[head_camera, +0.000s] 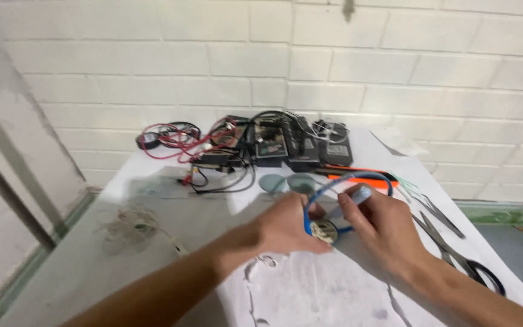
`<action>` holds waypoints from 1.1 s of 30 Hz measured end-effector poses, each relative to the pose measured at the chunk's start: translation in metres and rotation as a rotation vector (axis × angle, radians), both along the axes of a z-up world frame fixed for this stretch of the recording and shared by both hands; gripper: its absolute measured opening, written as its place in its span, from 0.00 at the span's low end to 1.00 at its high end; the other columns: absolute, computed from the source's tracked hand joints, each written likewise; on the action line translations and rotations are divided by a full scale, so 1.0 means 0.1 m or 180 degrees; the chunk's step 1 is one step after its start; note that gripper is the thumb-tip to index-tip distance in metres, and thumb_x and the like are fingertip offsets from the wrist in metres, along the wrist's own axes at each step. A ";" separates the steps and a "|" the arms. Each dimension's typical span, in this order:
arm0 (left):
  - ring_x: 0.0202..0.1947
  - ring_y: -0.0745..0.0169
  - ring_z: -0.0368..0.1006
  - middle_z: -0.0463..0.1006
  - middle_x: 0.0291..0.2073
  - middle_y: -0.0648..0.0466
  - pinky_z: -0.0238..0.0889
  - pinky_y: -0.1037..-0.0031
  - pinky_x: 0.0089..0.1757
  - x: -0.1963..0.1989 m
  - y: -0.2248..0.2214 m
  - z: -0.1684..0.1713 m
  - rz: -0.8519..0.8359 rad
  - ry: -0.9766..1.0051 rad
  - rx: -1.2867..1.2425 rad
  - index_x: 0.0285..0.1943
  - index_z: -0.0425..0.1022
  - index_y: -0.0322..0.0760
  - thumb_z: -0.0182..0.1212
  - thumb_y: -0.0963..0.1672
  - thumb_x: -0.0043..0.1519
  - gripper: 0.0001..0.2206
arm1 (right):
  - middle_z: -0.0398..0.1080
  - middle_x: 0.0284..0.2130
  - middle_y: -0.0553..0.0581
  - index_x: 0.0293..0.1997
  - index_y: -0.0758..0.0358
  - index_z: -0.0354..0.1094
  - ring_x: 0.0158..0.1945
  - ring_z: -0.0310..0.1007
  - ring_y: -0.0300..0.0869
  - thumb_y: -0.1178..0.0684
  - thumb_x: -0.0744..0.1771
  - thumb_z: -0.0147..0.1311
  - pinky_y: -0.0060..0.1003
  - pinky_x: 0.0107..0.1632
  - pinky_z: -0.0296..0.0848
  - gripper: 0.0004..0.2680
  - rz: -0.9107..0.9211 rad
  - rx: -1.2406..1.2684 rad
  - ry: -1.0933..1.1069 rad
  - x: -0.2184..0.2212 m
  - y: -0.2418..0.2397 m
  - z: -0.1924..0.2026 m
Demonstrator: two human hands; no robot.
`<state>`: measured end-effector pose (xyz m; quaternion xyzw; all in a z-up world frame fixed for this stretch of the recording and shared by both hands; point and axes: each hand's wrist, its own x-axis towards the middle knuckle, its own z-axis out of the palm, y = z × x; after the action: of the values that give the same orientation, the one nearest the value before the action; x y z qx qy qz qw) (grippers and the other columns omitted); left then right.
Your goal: The person repairs a blue headphone set on a workbench. They hold the earpiece and use a small screwdriver-like tool to pry and work on the speaker housing, then handle the headphone wires and cut a wire with scissors.
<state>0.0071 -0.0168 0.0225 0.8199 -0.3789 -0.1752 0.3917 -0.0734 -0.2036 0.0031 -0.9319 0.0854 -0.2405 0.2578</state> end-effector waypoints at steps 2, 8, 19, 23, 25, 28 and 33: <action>0.37 0.70 0.76 0.83 0.36 0.62 0.66 0.78 0.39 0.00 0.05 0.01 0.0106 0.0040 0.0040 0.42 0.79 0.42 0.73 0.49 0.43 0.19 | 0.67 0.16 0.50 0.27 0.55 0.69 0.24 0.62 0.39 0.40 0.69 0.50 0.36 0.35 0.62 0.14 0.0096 0.0162 0.0079 0.00 0.10 0.09; 0.43 0.64 0.76 0.81 0.38 0.61 0.65 0.76 0.44 0.18 0.04 -0.20 -0.0077 -0.0530 -0.0039 0.41 0.80 0.45 0.73 0.53 0.40 0.21 | 0.69 0.16 0.49 0.33 0.52 0.70 0.21 0.64 0.40 0.43 0.68 0.51 0.36 0.31 0.66 0.08 0.0326 0.0179 -0.0331 0.07 -0.02 -0.19; 0.39 0.72 0.79 0.85 0.39 0.59 0.72 0.80 0.41 0.06 0.07 -0.05 -0.0245 0.0534 -0.0779 0.45 0.77 0.41 0.75 0.42 0.44 0.19 | 0.77 0.28 0.47 0.37 0.53 0.71 0.28 0.76 0.39 0.43 0.69 0.49 0.35 0.36 0.69 0.09 0.0467 0.0090 -0.0796 0.07 -0.10 -0.46; 0.41 0.53 0.79 0.85 0.36 0.47 0.71 0.66 0.43 0.14 0.11 -0.09 -0.0392 -0.0047 -0.0416 0.41 0.82 0.34 0.76 0.45 0.43 0.18 | 0.73 0.20 0.54 0.41 0.55 0.72 0.23 0.72 0.47 0.45 0.69 0.50 0.41 0.32 0.70 0.08 0.0664 0.0232 -0.0959 0.09 -0.07 -0.41; 0.45 0.35 0.79 0.83 0.36 0.35 0.71 0.53 0.45 0.18 0.09 -0.23 -0.0429 -0.0300 -0.0558 0.41 0.80 0.26 0.77 0.48 0.39 0.25 | 0.75 0.19 0.60 0.44 0.56 0.73 0.24 0.77 0.56 0.46 0.69 0.52 0.48 0.32 0.74 0.08 0.0847 0.0201 -0.1047 0.10 -0.10 -0.44; 0.45 0.40 0.80 0.83 0.36 0.40 0.71 0.56 0.45 0.21 0.07 -0.30 -0.0313 -0.0354 -0.0458 0.43 0.80 0.28 0.77 0.50 0.38 0.27 | 0.75 0.19 0.56 0.46 0.54 0.72 0.25 0.77 0.53 0.44 0.70 0.52 0.47 0.33 0.74 0.08 0.0870 0.0042 -0.1107 0.10 -0.13 -0.45; 0.43 0.50 0.81 0.84 0.35 0.46 0.71 0.63 0.44 0.30 0.05 -0.48 -0.0435 -0.0379 -0.0856 0.40 0.81 0.32 0.81 0.51 0.37 0.27 | 0.73 0.15 0.50 0.35 0.54 0.73 0.21 0.75 0.45 0.42 0.71 0.55 0.40 0.35 0.72 0.11 0.0773 0.0023 -0.0834 0.07 0.03 -0.13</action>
<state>0.0367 -0.0119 -0.0251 0.7414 -0.4765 -0.1003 0.4619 -0.0667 -0.2002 -0.0103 -0.8951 -0.0612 -0.3267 0.2973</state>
